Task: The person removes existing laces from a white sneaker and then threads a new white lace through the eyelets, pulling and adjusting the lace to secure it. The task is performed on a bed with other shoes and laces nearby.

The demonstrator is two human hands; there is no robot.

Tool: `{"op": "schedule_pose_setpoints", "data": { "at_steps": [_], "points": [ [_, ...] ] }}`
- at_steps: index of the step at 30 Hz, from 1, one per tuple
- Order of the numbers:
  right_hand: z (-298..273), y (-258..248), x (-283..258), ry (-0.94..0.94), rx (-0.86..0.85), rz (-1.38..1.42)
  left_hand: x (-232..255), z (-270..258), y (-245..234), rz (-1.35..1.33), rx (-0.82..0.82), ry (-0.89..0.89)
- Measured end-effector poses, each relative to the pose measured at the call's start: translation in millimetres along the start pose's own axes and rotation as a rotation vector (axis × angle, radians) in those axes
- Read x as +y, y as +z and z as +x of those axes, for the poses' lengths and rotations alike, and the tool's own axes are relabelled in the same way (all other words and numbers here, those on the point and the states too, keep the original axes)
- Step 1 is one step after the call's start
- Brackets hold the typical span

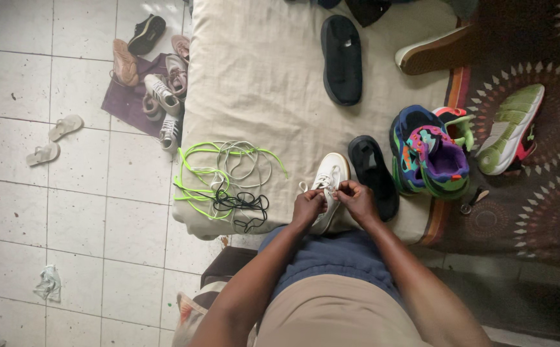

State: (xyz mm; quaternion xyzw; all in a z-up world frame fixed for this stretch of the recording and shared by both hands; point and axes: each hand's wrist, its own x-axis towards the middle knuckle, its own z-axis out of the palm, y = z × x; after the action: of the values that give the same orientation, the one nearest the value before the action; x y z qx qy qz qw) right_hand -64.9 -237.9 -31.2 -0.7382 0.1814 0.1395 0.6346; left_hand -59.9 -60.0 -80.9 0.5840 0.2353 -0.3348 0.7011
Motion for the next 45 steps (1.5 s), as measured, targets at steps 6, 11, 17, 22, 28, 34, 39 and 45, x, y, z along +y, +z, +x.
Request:
{"op": "schedule_pose_setpoints", "data": {
  "at_steps": [6, 11, 17, 22, 28, 34, 39, 45],
  "points": [
    [-2, 2, 3, -0.031, 0.034, -0.015, -5, 2, 1, 0.009, 0.027, -0.01],
    [-1, 1, 3, 0.001, 0.04, -0.011, -5, 2, 1, 0.016, 0.017, -0.008],
    [0, 2, 6, -0.005, 0.047, -0.057, -4, 0, 3, -0.017, -0.019, -0.014],
    [3, 5, 22, 0.021, 0.073, -0.166, -15, 7, 2, -0.032, -0.049, -0.012],
    [0, 7, 72, 0.084, 0.16, -0.235, -37, 25, 7, -0.103, -0.198, -0.061],
    [-11, 2, 113, 0.13, 0.15, -0.259, -17, 4, 24, 0.434, -0.086, 0.03],
    [-20, 10, 119, -0.001, 0.096, -0.193, 15, -20, 25, 0.801, -0.034, 0.204],
    [-17, 24, 118, 0.104, 0.245, -0.51, 26, -36, 31, 0.884, 0.047, 0.333]
  ]
}}
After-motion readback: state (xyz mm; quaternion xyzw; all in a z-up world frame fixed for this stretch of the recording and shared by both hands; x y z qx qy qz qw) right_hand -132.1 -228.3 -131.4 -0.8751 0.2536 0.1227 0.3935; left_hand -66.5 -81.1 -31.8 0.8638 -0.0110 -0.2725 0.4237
